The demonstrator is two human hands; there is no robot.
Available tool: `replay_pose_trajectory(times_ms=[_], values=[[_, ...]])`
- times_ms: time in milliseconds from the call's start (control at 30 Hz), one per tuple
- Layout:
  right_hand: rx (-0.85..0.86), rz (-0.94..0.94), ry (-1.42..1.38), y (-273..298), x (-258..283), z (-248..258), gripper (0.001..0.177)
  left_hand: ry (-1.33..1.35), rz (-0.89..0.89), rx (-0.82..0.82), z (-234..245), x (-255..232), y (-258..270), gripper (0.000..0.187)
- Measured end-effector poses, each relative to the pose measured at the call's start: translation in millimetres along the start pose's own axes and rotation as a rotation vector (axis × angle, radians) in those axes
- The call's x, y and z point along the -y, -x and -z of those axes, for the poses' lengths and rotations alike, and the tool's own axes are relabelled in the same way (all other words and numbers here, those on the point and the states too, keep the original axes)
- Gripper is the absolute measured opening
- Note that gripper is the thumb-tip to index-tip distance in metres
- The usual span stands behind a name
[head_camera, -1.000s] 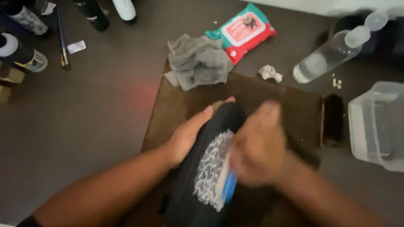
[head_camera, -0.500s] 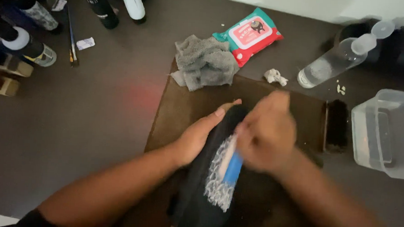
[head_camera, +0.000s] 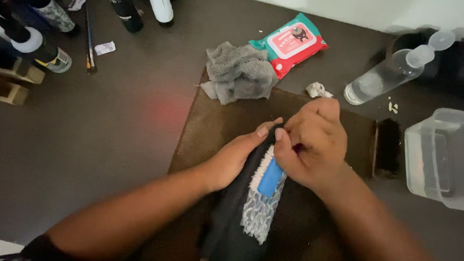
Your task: Cleaning the sole of a sandal by scrubbing it with a brush and wiping it with a cloth.
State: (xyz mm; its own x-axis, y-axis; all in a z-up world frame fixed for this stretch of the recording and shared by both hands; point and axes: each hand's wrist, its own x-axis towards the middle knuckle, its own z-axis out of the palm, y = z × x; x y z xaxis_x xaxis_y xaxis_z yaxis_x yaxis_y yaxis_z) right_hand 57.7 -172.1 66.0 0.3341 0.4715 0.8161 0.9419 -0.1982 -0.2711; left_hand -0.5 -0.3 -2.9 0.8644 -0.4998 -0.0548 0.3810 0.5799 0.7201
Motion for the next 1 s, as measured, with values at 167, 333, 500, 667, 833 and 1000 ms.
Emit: replay_pose_trajectory(times_ms=[167,333,500,667,833,1000], values=[[0.175,0.061,0.064,-2.0,37.1,-8.4,0.019,-0.054,-0.006,-0.028,-5.6,-4.6,-5.2,0.063],[0.099,-0.014,0.176,-10.6,44.4,-3.6,0.014,-0.116,0.038,-0.051,-8.3,-13.9,-4.6,0.064],[0.25,0.042,0.332,15.9,27.2,-1.1,0.022,-0.042,-0.001,-0.031,1.7,1.0,-8.7,0.063],[0.334,0.057,0.223,6.8,74.7,-10.5,0.014,0.072,0.04,-0.061,-2.1,-1.1,-4.3,0.061],[0.083,0.011,0.1,3.8,66.5,-22.5,0.025,-0.223,-0.022,-0.093,-5.3,-3.4,-3.5,0.063],[0.573,-0.036,0.063,17.7,73.4,-12.7,0.028,-0.102,0.081,-0.109,-11.2,-13.7,3.1,0.067]])
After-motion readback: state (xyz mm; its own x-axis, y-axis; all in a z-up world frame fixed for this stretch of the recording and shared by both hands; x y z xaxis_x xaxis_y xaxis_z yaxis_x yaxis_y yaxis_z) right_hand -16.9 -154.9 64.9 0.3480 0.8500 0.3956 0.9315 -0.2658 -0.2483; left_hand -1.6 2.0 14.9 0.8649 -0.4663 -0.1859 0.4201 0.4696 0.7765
